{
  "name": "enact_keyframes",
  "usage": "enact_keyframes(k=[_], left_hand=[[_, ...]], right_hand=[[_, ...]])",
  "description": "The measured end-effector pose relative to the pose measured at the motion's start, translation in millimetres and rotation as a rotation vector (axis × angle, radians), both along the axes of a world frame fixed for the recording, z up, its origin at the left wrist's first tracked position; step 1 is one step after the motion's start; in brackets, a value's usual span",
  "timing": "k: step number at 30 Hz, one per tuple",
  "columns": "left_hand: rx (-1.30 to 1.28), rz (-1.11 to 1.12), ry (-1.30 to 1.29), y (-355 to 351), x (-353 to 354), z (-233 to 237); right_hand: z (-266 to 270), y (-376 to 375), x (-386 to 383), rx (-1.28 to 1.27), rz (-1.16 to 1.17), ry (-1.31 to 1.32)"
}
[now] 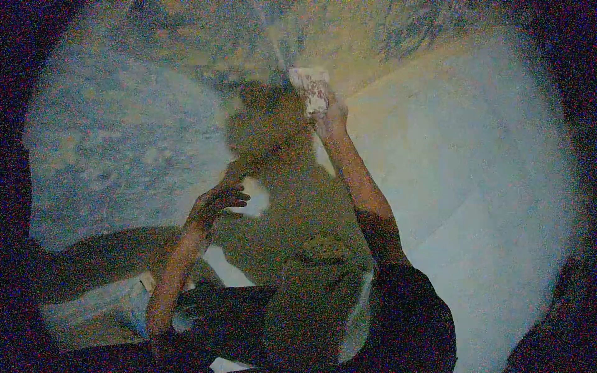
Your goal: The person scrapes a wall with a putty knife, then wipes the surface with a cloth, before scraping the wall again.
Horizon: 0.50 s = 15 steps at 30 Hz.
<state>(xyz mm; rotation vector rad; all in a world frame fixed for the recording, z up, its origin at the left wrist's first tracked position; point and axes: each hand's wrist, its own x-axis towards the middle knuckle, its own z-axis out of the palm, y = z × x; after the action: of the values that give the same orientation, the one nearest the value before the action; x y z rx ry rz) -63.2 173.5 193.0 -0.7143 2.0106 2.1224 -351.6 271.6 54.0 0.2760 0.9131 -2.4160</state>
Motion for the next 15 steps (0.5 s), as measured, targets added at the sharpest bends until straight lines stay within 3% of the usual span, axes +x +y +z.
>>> enact_keyframes(k=[3,7,9,12,13,15], left_hand=[[0.007,-0.017,0.025,0,2,-1],[-0.039,-0.051,-0.003,8,-5,8],[-0.016,-0.039,-0.035,5,-4,7],[0.005,-0.02,-0.072,2,-7,-4],[0.004,-0.019,-0.078,4,-8,-6],[0.009,-0.046,-0.074,8,-8,-9]], right_hand=[[13,10,2,-0.044,0.051,-0.032],[-13,9,-8,-0.018,0.065,0.021],[-13,6,-10,-0.168,0.068,-0.091],[-54,-3,-27,-0.361,0.16,-0.035],[-56,-6,-27,-0.361,0.16,-0.031],[-54,-11,-23,-0.044,-0.005,0.353]])
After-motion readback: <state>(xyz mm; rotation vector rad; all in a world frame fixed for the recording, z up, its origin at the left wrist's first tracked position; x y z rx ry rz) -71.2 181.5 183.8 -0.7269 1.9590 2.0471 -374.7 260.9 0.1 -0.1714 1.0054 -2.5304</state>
